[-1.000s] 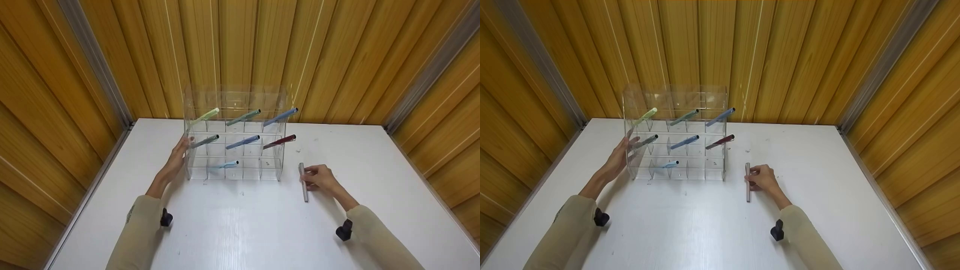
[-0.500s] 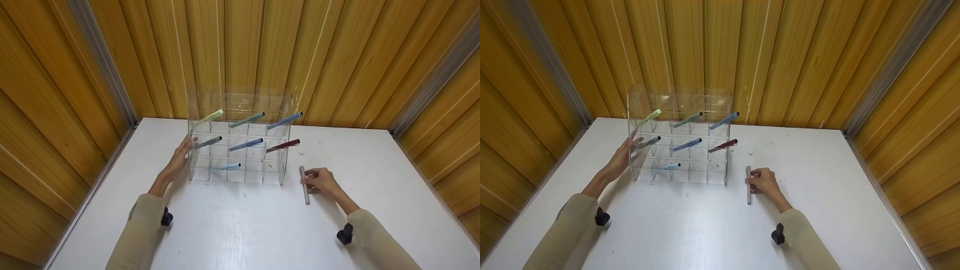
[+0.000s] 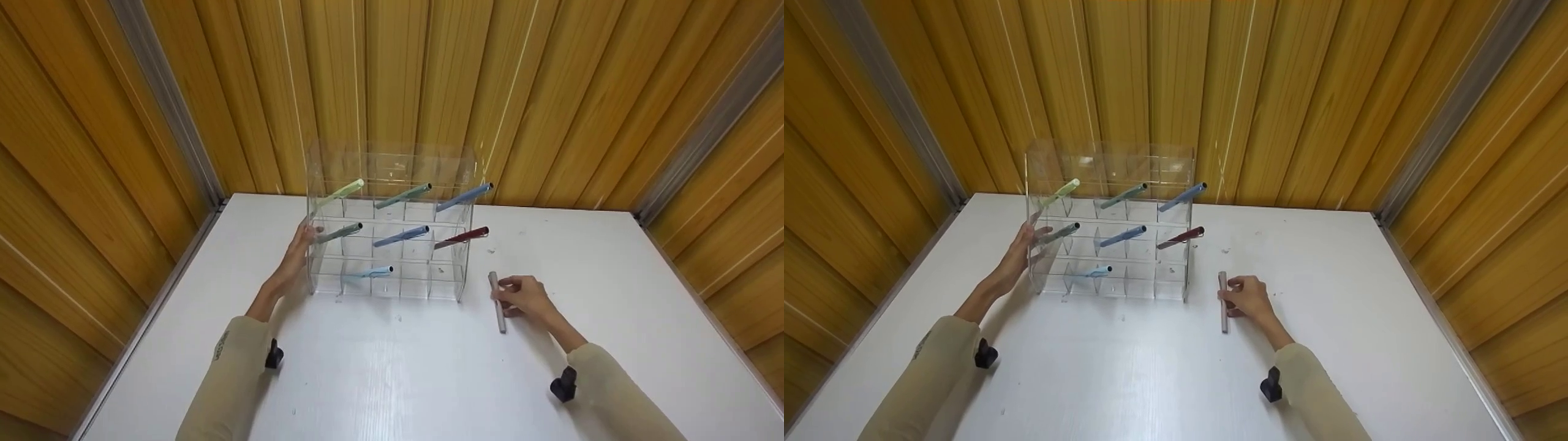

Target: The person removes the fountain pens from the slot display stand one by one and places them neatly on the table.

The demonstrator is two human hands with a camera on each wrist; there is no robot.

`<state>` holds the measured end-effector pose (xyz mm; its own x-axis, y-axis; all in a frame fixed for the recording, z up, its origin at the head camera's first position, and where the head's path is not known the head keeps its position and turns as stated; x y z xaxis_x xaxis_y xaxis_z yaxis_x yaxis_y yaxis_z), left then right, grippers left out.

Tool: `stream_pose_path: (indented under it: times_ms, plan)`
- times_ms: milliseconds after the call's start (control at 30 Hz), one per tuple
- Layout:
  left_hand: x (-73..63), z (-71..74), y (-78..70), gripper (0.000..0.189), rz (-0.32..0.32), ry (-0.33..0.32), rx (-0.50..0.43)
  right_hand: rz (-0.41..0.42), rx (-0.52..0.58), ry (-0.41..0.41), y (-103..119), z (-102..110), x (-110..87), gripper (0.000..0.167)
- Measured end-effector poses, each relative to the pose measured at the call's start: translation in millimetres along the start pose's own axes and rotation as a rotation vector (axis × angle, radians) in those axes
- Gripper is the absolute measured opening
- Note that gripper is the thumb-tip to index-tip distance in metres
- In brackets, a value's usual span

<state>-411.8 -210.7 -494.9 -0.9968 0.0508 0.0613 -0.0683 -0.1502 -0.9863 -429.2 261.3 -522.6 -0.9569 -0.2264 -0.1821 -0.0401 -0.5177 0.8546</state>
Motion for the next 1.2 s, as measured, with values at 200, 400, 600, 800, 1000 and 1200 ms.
stream_pose_path:
  times_ms: [200,400,600,800,1000,1200]
  plan:
    - [-1.7,1.2,-0.5,0.062,0.009,0.012,0.008,-0.019,0.018,-0.002,-2,1,-0.5,0.051]
    - [-1.6,5.0,-2.4,0.065,0.031,0.006,0.016,-0.002,-0.014,-0.043,3,12,-4.5,0.047]
    - [-0.4,5.0,1.8,0.067,0.068,0.033,-0.078,0.101,-0.124,0.003,30,4,-21.3,0.037]
    - [2.2,8.1,1.6,0.069,0.088,0.007,-0.117,0.225,-0.137,0.211,74,-44,-41.6,0.041]
    - [2.4,8.2,2.4,0.07,0.1,0.025,-0.076,0.368,-0.027,0.318,115,-89,-52.5,0.041]
    - [0.6,3.6,7.1,0.07,0.091,0.039,-0.006,0.399,0.091,0.263,134,-111,-38.7,0.043]
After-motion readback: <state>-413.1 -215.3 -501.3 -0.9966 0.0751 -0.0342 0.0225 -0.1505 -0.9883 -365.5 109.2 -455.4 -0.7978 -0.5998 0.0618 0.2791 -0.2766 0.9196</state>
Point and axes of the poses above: each hand's wrist, its own x-axis towards the middle knuckle, its own z-axis out of the back of the hand, y = z × x, the point moved 9 cm from there along x, towards the middle knuckle, and after that the axes turned 1 degree about x, right-handed, at the moved point
